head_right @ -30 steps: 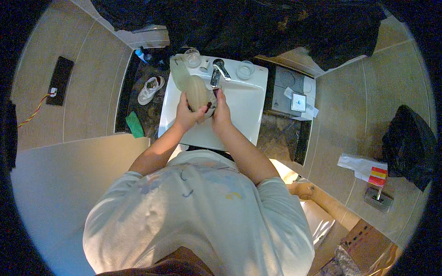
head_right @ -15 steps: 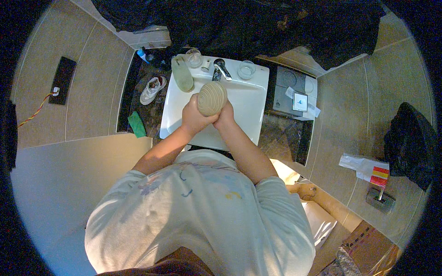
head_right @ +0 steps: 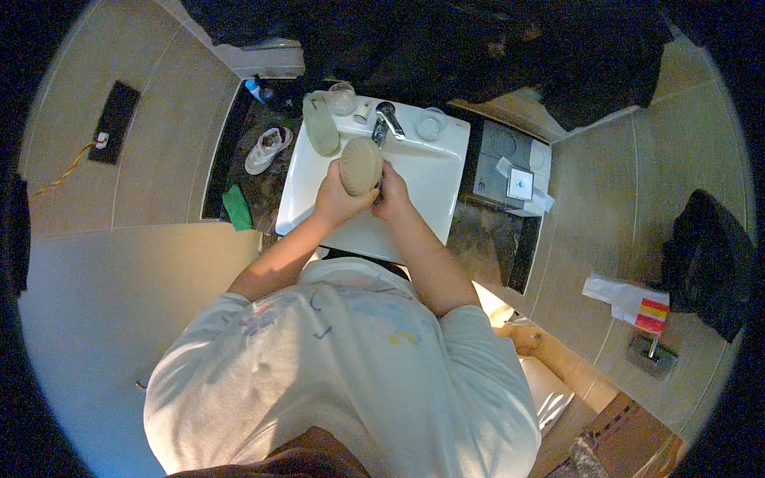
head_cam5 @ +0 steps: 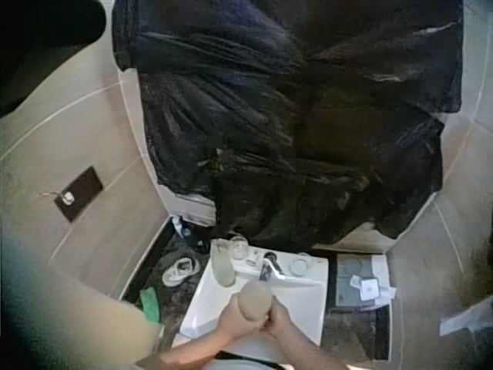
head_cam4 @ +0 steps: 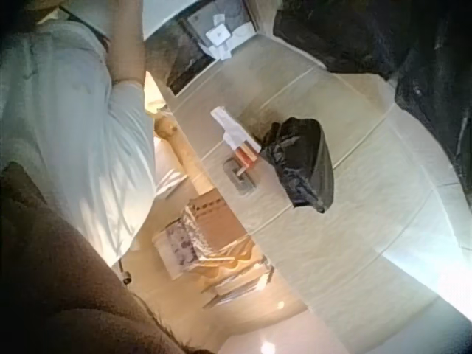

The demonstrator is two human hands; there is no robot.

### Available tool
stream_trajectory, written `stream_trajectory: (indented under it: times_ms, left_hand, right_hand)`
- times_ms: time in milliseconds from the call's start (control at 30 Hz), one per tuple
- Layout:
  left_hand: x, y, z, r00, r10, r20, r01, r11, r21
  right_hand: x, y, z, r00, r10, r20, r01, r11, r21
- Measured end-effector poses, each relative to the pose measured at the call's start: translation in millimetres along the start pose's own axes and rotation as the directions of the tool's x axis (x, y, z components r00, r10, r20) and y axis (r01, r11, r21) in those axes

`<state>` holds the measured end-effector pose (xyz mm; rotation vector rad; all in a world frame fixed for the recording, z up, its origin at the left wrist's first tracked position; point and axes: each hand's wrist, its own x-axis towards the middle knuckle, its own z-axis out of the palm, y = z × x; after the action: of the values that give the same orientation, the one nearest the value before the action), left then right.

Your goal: The person scrubs a white sneaker in a bathroom sink using a yellow brush and running water. They repeatedly wet, scrub, and rinse the shoe, focusing on the upper and sole areas throughout the clip.

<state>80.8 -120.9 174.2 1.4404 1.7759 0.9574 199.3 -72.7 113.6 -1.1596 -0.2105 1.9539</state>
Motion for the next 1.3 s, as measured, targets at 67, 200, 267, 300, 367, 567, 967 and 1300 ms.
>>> stream_trajectory:
  times_ms: [67,200,267,300,367,567,967,1300]
  left_hand:
    - [-0.6,-22.5,-4.8,0.999,-0.045,-0.008,0.044,0.989,-0.14]
    - [-1.8,-45.0,-24.2,0.99,0.137,0.017,-0.138,0.971,0.197]
    - [-2.4,-53.7,-35.9,0.994,0.059,0.091,-0.083,0.954,0.29]
    - [-0.6,-56.7,-42.0,0.994,0.033,0.104,-0.05,0.985,0.165]
    - [0.9,-63.9,-56.1,0.991,-0.013,0.136,0.026,0.995,-0.091]
    - [6.2,-130.3,-107.2,0.965,-0.033,0.262,0.204,0.724,-0.659]
    - [41.5,-256.9,-276.1,0.961,-0.177,0.211,0.271,0.74,-0.615]
    - [108.0,-277.6,-290.2,0.956,-0.278,0.094,0.246,0.586,-0.772]
  right_hand:
    - [-26.6,-17.4,20.8,0.985,-0.093,-0.148,0.043,0.95,-0.311]
    - [2.9,-11.2,-1.0,0.944,-0.33,0.026,0.267,0.711,-0.651]
    - [8.7,-11.1,1.0,0.964,-0.16,0.213,0.265,0.647,-0.715]
    - [10.1,-11.7,4.7,0.954,-0.065,0.294,0.271,0.611,-0.744]
    - [10.0,-12.7,15.0,0.904,0.038,0.426,0.335,0.555,-0.761]
    - [17.3,21.1,66.2,0.756,0.008,0.654,0.654,-0.031,-0.756]
    - [66.9,159.4,246.6,0.819,-0.185,0.543,0.506,-0.212,-0.836]
    - [150.0,204.3,305.3,0.628,-0.464,0.624,0.628,-0.172,-0.759]
